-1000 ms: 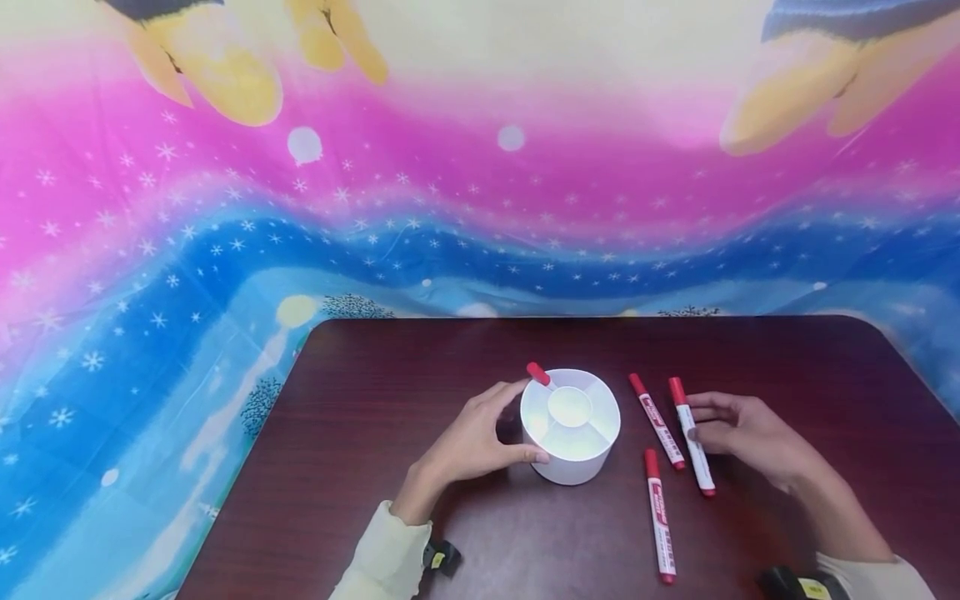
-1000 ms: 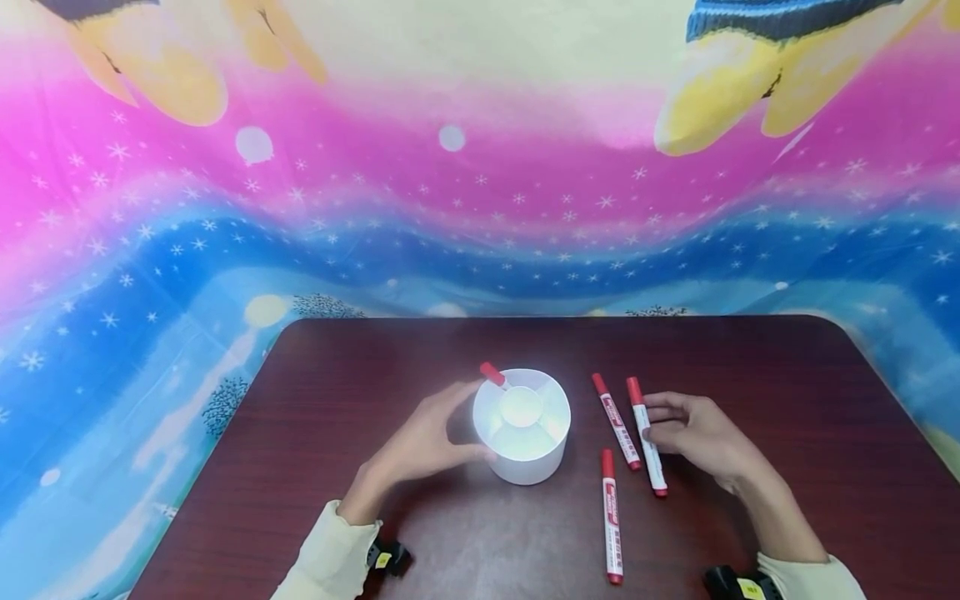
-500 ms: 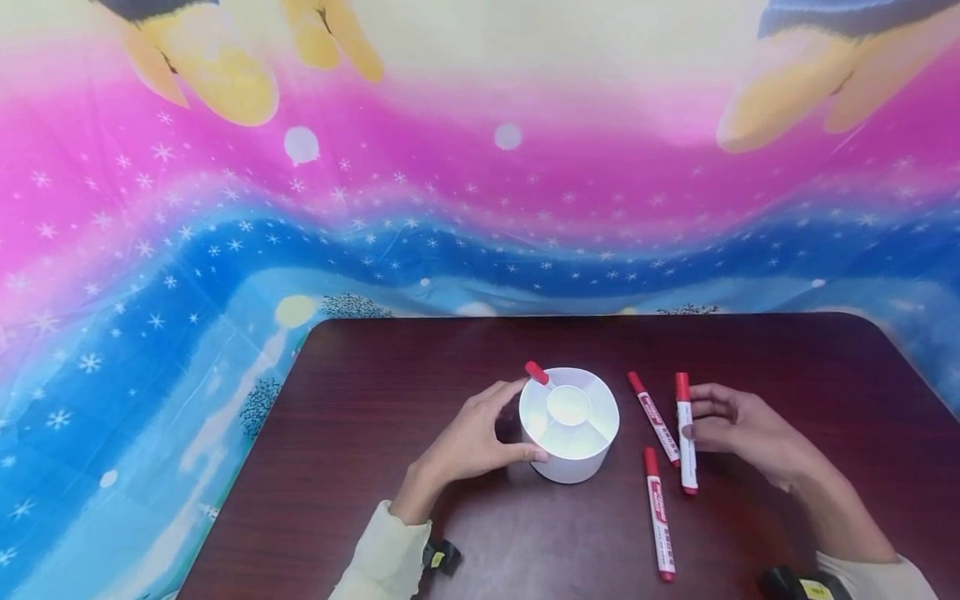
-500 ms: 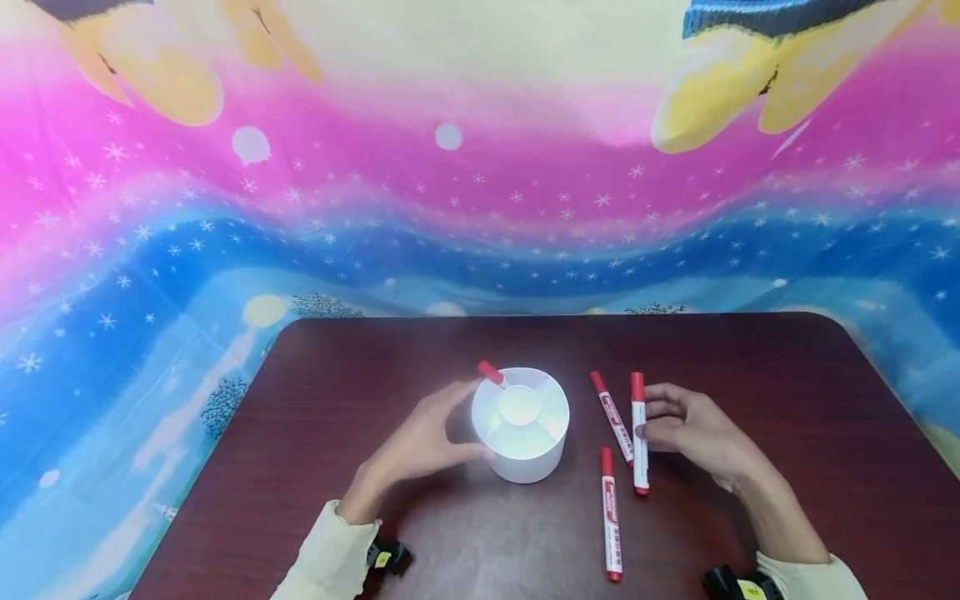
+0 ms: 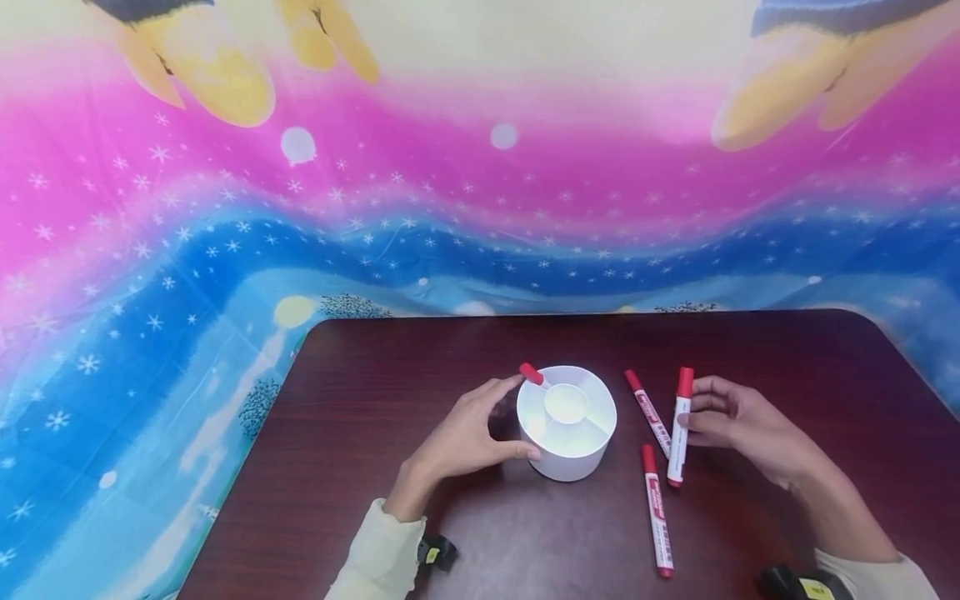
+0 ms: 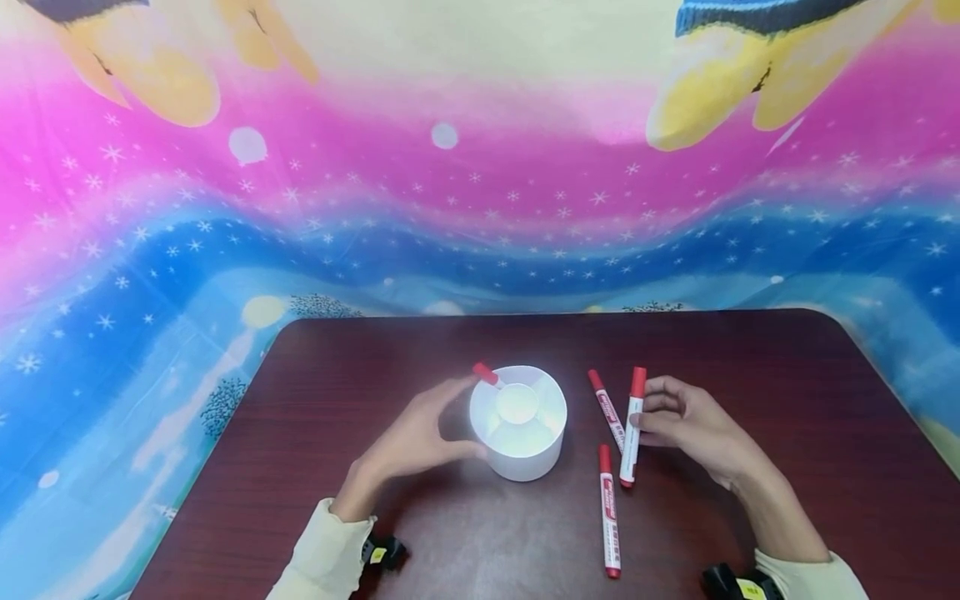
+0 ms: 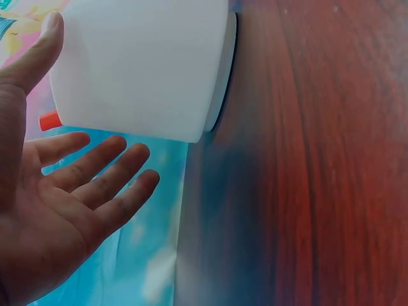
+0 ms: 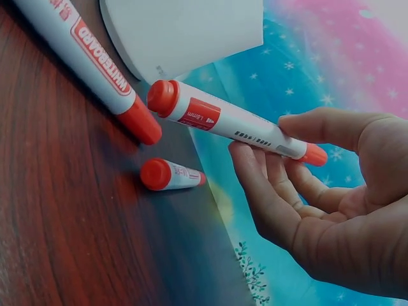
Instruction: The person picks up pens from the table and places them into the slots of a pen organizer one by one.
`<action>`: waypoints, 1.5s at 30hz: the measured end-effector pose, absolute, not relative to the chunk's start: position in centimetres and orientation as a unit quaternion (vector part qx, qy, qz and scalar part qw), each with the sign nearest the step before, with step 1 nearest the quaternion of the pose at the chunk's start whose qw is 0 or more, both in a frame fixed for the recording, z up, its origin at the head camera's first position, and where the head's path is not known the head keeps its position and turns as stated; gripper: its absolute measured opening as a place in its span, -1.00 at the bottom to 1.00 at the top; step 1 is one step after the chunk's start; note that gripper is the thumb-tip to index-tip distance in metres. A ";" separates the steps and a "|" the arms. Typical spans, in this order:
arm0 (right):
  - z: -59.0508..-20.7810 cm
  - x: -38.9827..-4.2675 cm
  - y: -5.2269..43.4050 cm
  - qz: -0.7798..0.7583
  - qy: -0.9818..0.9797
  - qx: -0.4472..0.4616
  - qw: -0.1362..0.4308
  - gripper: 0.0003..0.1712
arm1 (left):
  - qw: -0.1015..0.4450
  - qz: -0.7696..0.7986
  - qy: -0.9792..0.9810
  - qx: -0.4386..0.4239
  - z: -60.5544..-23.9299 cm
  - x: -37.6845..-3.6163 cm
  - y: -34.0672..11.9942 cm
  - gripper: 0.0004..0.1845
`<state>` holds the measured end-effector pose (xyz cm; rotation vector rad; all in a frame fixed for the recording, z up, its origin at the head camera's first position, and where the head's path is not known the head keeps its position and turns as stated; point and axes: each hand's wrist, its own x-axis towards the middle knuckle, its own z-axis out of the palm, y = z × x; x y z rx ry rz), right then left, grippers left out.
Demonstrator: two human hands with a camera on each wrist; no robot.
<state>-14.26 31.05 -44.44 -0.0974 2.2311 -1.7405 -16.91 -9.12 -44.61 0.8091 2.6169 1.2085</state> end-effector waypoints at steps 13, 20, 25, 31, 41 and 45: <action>-43.4 -13.7 30.7 -0.639 0.758 -0.048 0.126 -0.69 | 0.067 0.400 0.871 0.277 -44.5 -17.0 -9.0 -0.02; -43.2 -13.6 30.3 -0.657 0.742 -0.053 0.122 -0.72 | 0.064 0.400 0.870 0.281 -44.4 -16.9 -8.9 -0.03; -42.9 -13.6 29.7 -0.685 0.715 -0.075 0.119 -0.75 | 0.057 0.393 0.871 0.290 -44.6 -16.8 -8.7 -0.02; -42.2 -13.9 28.7 -0.694 0.705 -0.085 0.120 -0.80 | 0.058 0.392 0.873 0.286 -44.9 -16.9 -8.7 -0.02; -41.4 -14.4 27.8 -0.705 0.694 -0.086 0.116 -0.80 | 0.052 0.383 0.878 0.282 -44.8 -16.8 -8.8 -0.05; -41.1 -14.6 27.5 -0.709 0.689 -0.093 0.114 -0.80 | 0.052 0.384 0.879 0.279 -44.8 -16.8 -8.8 -0.06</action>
